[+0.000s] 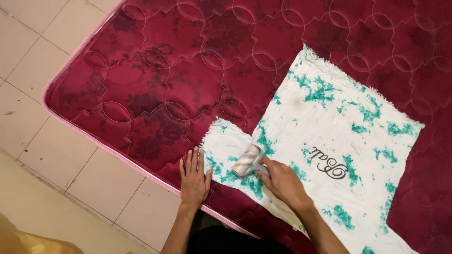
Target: The person uses a lint roller to remove lint and debris from a white tie-dye t-shirt laid flat on a red patterned mattress. The person rolls the adhesive roller repeatedly over the entire surface of the shirt, including the sleeves and body, to clean the fabric.
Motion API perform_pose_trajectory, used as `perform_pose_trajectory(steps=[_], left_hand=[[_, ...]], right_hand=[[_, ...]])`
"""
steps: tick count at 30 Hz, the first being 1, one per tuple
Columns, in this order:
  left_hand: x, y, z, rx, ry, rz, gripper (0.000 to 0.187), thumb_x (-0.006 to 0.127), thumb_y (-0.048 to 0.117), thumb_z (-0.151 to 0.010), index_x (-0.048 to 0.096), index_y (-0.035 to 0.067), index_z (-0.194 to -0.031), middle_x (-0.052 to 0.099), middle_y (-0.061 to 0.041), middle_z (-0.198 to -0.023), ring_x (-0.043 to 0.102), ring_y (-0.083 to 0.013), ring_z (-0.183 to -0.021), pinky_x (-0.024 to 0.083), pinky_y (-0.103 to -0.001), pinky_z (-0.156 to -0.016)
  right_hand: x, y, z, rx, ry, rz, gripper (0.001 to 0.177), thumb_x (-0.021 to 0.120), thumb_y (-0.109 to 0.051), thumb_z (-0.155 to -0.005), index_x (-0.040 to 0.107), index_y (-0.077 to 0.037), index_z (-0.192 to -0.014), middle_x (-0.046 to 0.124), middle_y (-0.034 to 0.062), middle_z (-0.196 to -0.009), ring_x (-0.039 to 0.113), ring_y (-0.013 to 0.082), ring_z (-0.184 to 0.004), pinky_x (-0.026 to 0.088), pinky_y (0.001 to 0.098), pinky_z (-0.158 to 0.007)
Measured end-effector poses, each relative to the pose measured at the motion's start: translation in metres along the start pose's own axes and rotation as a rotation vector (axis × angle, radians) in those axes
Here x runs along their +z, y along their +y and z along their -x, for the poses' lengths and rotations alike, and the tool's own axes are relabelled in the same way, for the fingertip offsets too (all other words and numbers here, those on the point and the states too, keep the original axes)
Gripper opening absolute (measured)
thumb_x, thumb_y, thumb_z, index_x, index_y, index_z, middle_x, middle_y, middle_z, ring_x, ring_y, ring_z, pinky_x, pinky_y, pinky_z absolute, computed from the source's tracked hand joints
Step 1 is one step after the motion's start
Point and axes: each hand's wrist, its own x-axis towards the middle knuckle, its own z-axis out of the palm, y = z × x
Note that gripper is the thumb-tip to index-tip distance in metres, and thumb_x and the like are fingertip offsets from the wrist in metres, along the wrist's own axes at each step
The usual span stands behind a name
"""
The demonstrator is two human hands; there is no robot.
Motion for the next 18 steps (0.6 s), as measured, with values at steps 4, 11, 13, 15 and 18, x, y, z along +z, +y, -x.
perform_pose_trajectory(steps=[4, 11, 13, 15, 18], left_hand=[[0.0, 0.0, 0.0, 0.002, 0.01, -0.002, 0.066, 0.05, 0.036, -0.102, 0.033, 0.001, -0.156, 0.029, -0.015, -0.166, 0.026, -0.0321, -0.153, 0.017, -0.057, -0.123], [-0.001, 0.001, 0.002, 0.001, 0.009, -0.007, 0.066, 0.049, 0.035, -0.102, 0.033, 0.001, -0.156, 0.029, -0.015, -0.166, 0.026, -0.0313, -0.154, 0.018, -0.057, -0.123], [0.001, 0.0, 0.001, 0.0, 0.006, -0.01, 0.066, 0.048, 0.036, -0.103, 0.033, 0.001, -0.156, 0.028, -0.015, -0.166, 0.025, -0.0311, -0.154, 0.018, -0.057, -0.123], [0.001, -0.001, 0.001, -0.004, -0.002, -0.009, 0.066, 0.048, 0.036, -0.103, 0.033, 0.001, -0.156, 0.028, -0.015, -0.166, 0.025, -0.031, -0.154, 0.017, -0.057, -0.123], [0.002, 0.0, 0.001, -0.011, -0.014, -0.013, 0.067, 0.048, 0.037, -0.103, 0.032, 0.001, -0.157, 0.028, -0.015, -0.166, 0.024, -0.0306, -0.154, 0.017, -0.056, -0.123]], right_hand=[[0.018, -0.005, -0.018, -0.056, 0.051, -0.017, 0.033, 0.066, -0.029, -0.094, 0.063, -0.008, -0.118, 0.075, 0.0178, -0.102, 0.073, 0.0375, -0.083, 0.057, 0.0477, -0.071], [0.007, -0.009, -0.023, -0.035, -0.009, 0.022, 0.034, 0.07, -0.028, -0.092, 0.063, -0.008, -0.119, 0.075, 0.0195, -0.097, 0.073, 0.0375, -0.082, 0.058, 0.0476, -0.072], [0.004, -0.01, -0.025, -0.007, -0.055, 0.092, 0.035, 0.069, -0.028, -0.092, 0.062, -0.007, -0.119, 0.075, 0.0186, -0.095, 0.074, 0.0367, -0.082, 0.058, 0.0472, -0.072], [0.008, -0.011, -0.03, -0.015, -0.044, 0.099, 0.035, 0.069, -0.027, -0.092, 0.062, -0.006, -0.119, 0.075, 0.0187, -0.096, 0.074, 0.0369, -0.081, 0.058, 0.0472, -0.072], [0.024, -0.018, -0.042, -0.089, 0.067, 0.014, 0.033, 0.069, -0.024, -0.092, 0.063, -0.005, -0.118, 0.074, 0.0202, -0.096, 0.073, 0.0383, -0.08, 0.058, 0.0479, -0.07]])
